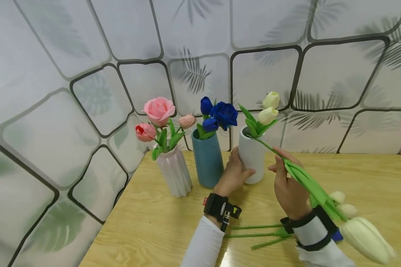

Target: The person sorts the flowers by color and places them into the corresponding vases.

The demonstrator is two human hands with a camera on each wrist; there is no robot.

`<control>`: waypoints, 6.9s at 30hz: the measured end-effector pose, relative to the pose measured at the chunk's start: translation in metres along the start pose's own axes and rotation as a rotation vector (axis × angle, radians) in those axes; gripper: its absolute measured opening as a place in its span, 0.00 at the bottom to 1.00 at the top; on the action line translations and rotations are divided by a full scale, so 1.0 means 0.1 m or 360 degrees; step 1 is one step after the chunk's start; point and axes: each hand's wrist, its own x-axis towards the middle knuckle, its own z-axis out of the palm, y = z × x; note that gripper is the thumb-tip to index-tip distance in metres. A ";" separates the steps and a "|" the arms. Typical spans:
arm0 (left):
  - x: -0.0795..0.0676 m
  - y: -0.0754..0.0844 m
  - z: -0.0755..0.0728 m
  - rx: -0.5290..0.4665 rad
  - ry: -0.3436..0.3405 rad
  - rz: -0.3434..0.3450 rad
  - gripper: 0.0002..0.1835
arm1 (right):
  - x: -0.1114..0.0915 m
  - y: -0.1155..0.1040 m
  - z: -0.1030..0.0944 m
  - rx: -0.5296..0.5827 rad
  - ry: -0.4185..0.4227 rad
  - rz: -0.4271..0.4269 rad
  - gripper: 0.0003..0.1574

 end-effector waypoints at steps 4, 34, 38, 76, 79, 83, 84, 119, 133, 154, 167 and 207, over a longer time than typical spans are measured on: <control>-0.02 -0.01 0.01 0.0033 0.0012 0.0008 0.48 | 0.13 0.07 0.09 -0.0202 -0.0195 -0.0040 0.16; -0.01 -0.02 -0.01 0.0041 -0.0016 0.0051 0.49 | 0.80 0.09 0.47 -0.0483 -0.0870 0.0152 0.14; 0.00 0.00 -0.01 0.0064 -0.0012 0.0030 0.49 | 0.81 0.09 0.42 -0.0382 -0.0820 0.0187 0.17; 0.01 -0.03 0.02 0.0194 -0.0019 0.0024 0.47 | 0.19 0.26 0.23 -0.0233 -0.0549 0.0139 0.11; 0.01 -0.02 0.02 0.0173 -0.0027 -0.0008 0.46 | 0.06 0.30 0.21 -0.0219 -0.0603 0.0178 0.11; 0.01 -0.01 0.02 0.0161 -0.0046 -0.0073 0.45 | -0.10 0.31 0.13 -0.0186 -0.0725 0.0339 0.10; 0.00 -0.01 0.02 0.0164 -0.0047 -0.0085 0.45 | -0.14 0.30 0.10 -0.0195 -0.0756 0.0388 0.10; -0.19 0.12 -0.27 0.0409 -0.0292 -0.0238 0.37 | -0.52 0.15 -0.28 -0.0439 -0.2193 0.0792 0.13; -0.19 0.10 -0.27 0.0391 -0.0345 -0.0254 0.37 | -0.59 0.16 -0.30 -0.0456 -0.2117 0.0507 0.13; -0.21 0.14 -0.25 0.0480 -0.0328 -0.0278 0.33 | -0.78 -0.04 0.06 0.0440 -0.0513 0.1915 0.23; -0.22 0.19 -0.28 0.0465 -0.0339 -0.0271 0.33 | -0.78 -0.20 0.11 0.1266 0.0402 0.2469 0.09; -0.19 0.21 -0.05 0.0238 -0.0099 -0.0221 0.47 | -0.72 -0.24 0.12 0.0694 0.0575 0.1739 0.09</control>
